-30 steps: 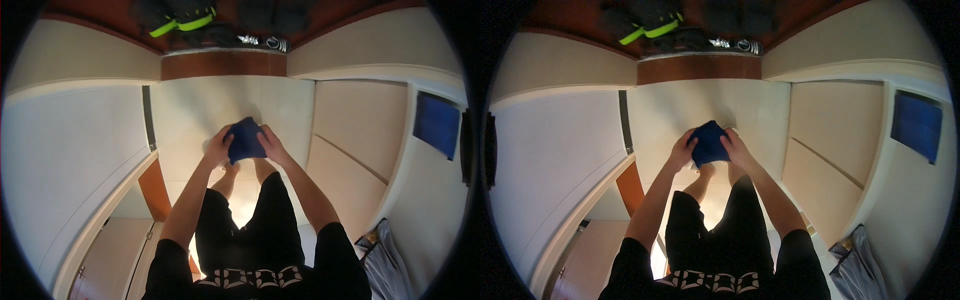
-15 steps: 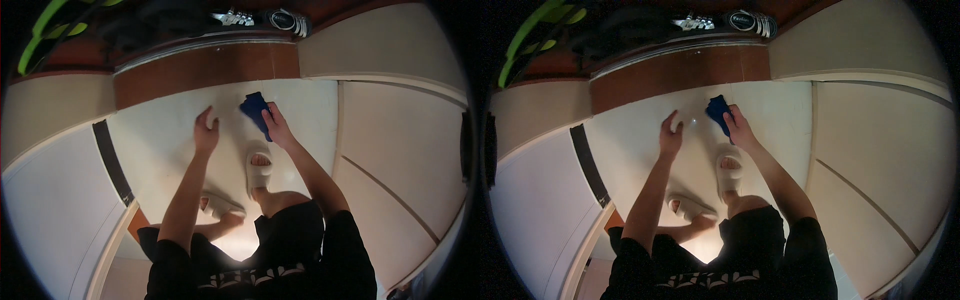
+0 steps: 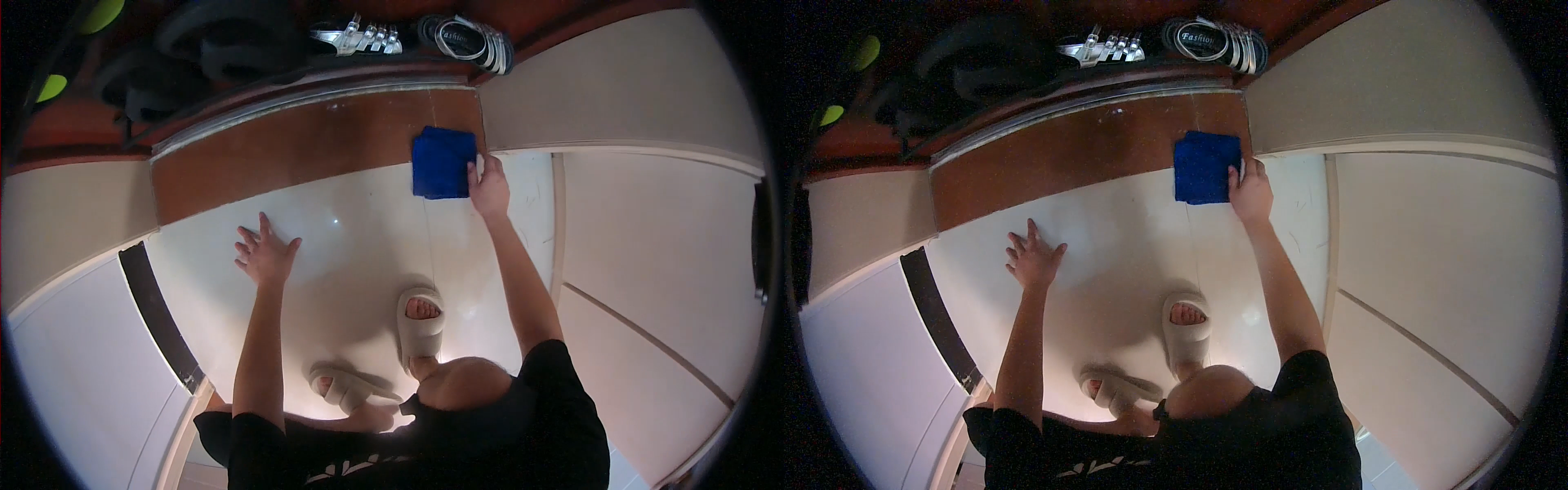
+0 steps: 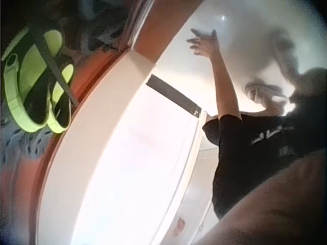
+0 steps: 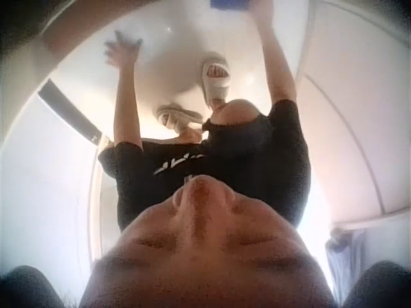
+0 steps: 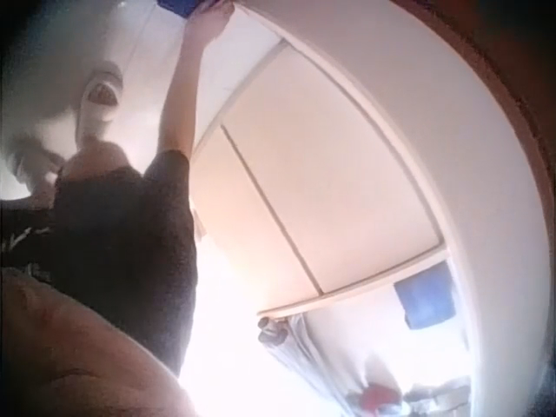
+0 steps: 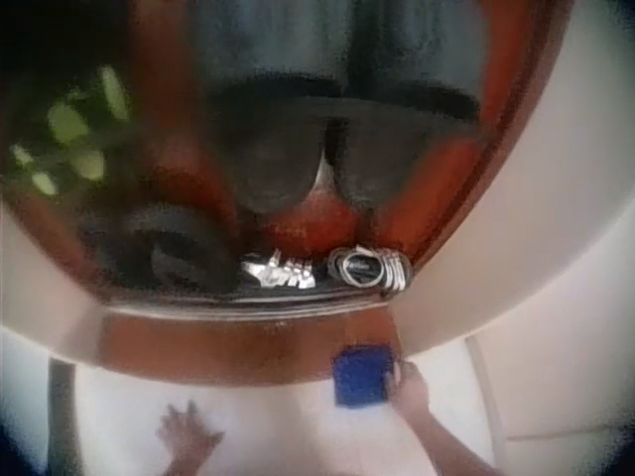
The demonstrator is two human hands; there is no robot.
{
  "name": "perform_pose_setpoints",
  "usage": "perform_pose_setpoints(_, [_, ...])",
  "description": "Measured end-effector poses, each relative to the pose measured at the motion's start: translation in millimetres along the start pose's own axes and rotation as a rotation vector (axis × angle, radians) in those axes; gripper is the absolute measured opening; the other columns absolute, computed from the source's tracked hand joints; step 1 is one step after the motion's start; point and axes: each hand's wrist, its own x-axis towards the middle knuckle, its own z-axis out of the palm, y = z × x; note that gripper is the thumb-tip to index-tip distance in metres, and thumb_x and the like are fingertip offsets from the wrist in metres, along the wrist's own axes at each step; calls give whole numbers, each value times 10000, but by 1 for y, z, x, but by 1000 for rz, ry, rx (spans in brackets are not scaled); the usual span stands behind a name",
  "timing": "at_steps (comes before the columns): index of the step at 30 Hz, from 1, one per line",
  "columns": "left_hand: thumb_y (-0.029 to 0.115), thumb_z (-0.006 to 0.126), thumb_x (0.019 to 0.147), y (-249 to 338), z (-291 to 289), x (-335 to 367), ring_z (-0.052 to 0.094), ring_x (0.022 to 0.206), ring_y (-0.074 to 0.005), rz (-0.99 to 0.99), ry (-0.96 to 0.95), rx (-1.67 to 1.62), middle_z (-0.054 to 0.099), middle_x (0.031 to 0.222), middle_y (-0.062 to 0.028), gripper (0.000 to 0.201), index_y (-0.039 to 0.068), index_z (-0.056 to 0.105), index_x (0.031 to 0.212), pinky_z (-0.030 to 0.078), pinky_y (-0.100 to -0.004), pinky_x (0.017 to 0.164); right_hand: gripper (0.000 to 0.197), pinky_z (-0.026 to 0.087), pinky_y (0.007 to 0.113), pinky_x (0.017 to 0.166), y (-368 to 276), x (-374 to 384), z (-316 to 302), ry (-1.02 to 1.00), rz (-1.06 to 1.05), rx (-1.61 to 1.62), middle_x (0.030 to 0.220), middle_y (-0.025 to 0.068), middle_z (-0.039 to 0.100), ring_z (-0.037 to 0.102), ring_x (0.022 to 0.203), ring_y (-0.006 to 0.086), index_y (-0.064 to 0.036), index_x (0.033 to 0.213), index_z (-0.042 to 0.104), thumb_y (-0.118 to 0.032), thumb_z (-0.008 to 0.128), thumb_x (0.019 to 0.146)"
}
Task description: The person rinses a blue cloth in a sink and then wipes the floor near a wooden cabinet base.
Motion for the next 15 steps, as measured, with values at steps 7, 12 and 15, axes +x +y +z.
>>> perform_pose_setpoints(7, [640,772,790,1,-7,1,280,1486,-517,-4,-22,55,188,1666,-280,1033,323,250,1623,292,-653,1154,677,316,564,1181,-22,-30,61,97,-373,-196,1580,255,396,348,1468,459,-54,1521,447,-488,536,1009])
perform_pose_setpoints(12, [656,779,766,3,2,4,312,1476,-510,-6,-2,68,196,1667,-274,1076,338,225,1633,315,-627,1154,782,160,579,1239,-14,-5,88,84,-308,-343,1658,286,208,194,1541,451,-63,1594,317,-563,459,1010])
perform_pose_setpoints(15, [659,782,762,0,5,5,328,1465,-513,-5,27,84,207,1662,-281,1076,336,235,1631,325,-621,1149,774,156,576,1241,-10,17,88,105,-333,-342,1654,298,206,191,1541,452,-59,1594,313,-543,466,1009])
